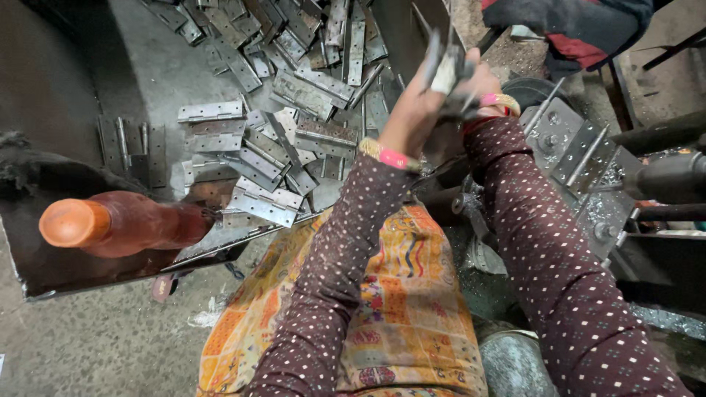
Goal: The person operates a punching or drilling machine by placing metal hinge plates into a jig, pressing them to process the holes, removing them, and then sorting or gathering the finished components into a large metal bin.
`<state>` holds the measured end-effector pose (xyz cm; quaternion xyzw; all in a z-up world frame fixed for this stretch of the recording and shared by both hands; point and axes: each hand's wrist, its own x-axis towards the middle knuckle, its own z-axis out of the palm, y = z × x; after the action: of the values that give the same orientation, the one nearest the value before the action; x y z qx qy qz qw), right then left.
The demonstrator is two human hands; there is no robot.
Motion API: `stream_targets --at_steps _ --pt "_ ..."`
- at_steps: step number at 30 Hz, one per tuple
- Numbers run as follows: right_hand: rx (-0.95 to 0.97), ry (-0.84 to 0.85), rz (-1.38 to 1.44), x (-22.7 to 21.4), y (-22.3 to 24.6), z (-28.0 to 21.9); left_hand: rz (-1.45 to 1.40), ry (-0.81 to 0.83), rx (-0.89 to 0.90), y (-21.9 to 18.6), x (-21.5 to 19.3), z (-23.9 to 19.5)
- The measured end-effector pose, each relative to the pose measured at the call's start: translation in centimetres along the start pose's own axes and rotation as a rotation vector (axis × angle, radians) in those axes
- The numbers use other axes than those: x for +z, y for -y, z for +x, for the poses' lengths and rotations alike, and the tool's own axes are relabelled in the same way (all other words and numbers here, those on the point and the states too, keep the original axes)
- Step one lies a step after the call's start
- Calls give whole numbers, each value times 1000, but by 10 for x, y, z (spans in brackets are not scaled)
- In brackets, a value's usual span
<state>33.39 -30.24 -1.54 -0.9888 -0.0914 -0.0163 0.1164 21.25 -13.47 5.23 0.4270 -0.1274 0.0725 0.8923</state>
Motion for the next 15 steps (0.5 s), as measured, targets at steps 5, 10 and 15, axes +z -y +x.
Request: stream_targets --at_steps 5,10,15 --pt "-49 -62 -155 12 -30 -9 123 -52 282 -4 3 -5" --pt "-122 -97 -219 13 -12 19 891 -528 -82 -23 -25 -72" --pt "-105 -78 -245 2 -7 12 1777 -978 -245 -31 -106 -134"
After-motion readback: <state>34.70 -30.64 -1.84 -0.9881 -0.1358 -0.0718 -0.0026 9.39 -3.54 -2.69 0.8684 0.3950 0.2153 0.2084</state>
